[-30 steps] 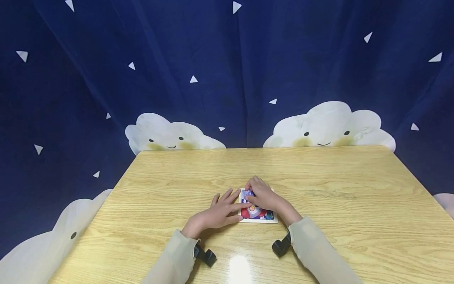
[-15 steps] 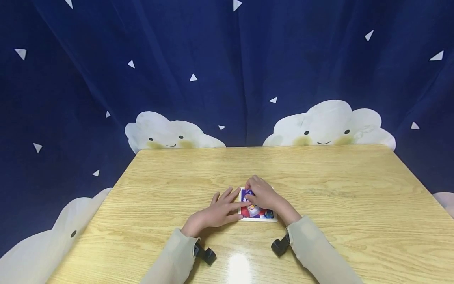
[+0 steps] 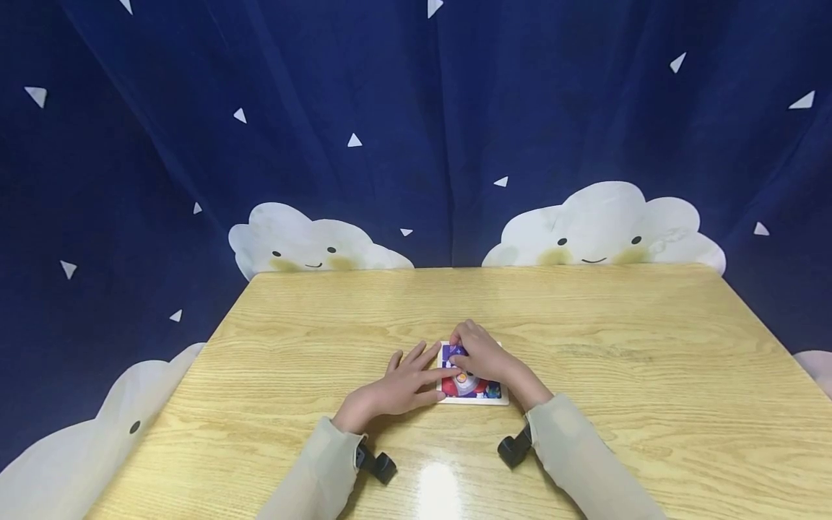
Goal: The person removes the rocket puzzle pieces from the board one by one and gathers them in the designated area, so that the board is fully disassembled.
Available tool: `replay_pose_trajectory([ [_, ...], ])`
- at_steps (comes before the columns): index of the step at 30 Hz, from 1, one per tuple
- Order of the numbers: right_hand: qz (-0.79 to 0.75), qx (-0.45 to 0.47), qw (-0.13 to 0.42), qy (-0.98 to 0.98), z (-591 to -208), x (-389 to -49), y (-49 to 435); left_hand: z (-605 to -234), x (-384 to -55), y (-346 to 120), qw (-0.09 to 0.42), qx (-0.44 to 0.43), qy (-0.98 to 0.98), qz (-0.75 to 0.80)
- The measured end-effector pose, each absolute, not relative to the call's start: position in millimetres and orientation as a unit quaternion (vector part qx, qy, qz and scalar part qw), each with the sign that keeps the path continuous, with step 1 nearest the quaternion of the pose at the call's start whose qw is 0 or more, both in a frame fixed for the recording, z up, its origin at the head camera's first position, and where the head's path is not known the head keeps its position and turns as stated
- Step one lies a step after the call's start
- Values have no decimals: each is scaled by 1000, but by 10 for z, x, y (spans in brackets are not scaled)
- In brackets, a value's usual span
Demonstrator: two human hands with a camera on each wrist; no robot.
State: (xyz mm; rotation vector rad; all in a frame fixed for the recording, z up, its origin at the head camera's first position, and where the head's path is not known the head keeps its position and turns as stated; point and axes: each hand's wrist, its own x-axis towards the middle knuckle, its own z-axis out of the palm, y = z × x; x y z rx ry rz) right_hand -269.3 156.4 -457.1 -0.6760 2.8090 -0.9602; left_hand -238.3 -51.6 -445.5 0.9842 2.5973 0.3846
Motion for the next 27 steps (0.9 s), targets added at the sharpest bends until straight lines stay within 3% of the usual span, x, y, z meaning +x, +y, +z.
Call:
replay_pose_trajectory([
  [10, -287, -239, 11, 928, -4526, -2666, 1528, -4430, -2389, -533, 166, 343, 914, 137],
  [27, -344, -247, 8, 906, -4626, -2650, 1615, -4459, -2383, -514, 165, 344, 916, 128],
])
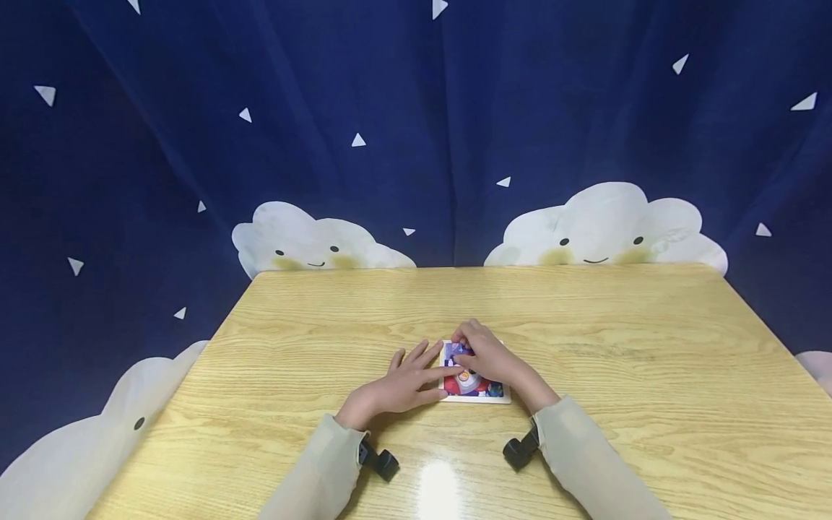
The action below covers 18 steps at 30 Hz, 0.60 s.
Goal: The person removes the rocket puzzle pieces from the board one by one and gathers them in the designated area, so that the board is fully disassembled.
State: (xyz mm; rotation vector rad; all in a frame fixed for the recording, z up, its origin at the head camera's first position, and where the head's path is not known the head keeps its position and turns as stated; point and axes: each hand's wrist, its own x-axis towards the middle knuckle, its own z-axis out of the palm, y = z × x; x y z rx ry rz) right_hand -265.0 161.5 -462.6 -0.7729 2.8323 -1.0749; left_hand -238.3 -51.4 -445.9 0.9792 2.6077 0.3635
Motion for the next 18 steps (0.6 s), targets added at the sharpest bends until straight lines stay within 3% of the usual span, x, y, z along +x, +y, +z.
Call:
replay_pose_trajectory([
  [18, -356, -241, 18, 903, -4623, -2663, 1663, -4451, -2369, -511, 155, 346, 917, 122],
])
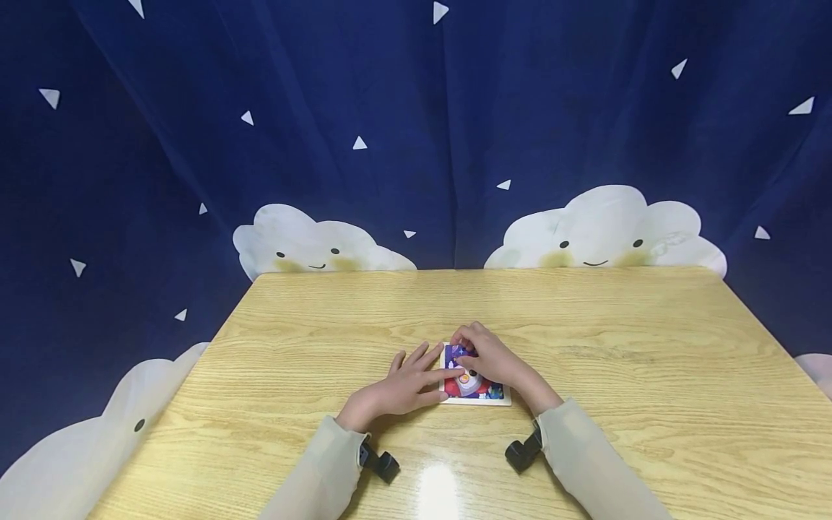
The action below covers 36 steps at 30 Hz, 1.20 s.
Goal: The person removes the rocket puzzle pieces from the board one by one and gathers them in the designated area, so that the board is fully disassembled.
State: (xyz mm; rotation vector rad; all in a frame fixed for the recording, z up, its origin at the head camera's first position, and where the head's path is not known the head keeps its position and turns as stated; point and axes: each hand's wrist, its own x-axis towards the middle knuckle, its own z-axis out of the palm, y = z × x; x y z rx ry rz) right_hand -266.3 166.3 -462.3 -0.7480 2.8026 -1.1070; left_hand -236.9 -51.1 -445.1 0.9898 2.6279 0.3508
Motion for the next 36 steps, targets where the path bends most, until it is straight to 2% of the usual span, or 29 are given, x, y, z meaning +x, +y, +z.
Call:
replay_pose_trajectory([
  [23, -370, -249, -6, 895, -4605, -2664, 1686, -4456, -2386, -502, 156, 347, 916, 126],
  [36, -394, -236, 3, 888, -4594, -2679, 1733, -4462, -2376, -511, 157, 345, 917, 126],
])
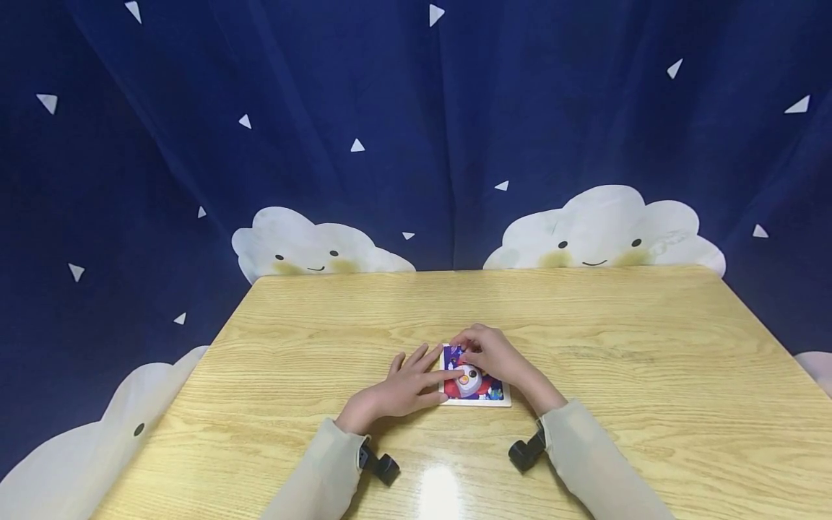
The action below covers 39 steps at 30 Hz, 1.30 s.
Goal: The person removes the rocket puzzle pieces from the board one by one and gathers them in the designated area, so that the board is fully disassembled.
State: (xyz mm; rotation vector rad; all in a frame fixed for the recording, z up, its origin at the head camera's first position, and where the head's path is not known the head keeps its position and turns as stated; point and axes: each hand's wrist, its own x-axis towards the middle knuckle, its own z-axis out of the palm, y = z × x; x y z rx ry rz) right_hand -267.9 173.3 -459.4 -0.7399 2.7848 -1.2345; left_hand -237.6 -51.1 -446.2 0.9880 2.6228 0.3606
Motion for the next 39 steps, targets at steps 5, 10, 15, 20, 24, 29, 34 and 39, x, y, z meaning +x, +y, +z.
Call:
replay_pose_trajectory([
  [5, -403, -235, 6, 885, -4599, -2684, 1733, -4476, -2375, -511, 155, 345, 917, 122],
  [10, -399, -236, 3, 886, -4597, -2686, 1722, -4484, -2382, -507, 158, 345, 917, 123],
  [15, -395, -234, -4, 889, -4605, -2682, 1712, -4474, -2382, -510, 160, 345, 916, 127],
  [20, -398, -229, -2, 888, -4610, -2680, 1713, -4470, -2385, -513, 159, 349, 915, 128],
  [24, -405, -221, 12, 887, -4598, -2675, 1727, -4474, -2388, -513, 157, 349, 915, 130],
  [29, -423, -205, 35, 882, -4594, -2687, 1765, -4479, -2388, -512, 160, 344, 916, 130],
  [34, -431, -193, 50, 880, -4592, -2701, 1789, -4487, -2389, -511, 157, 344, 916, 131],
  [39, -435, -194, 48, 878, -4567, -2692, 1793, -4476, -2393, -516, 158, 344, 916, 135],
])
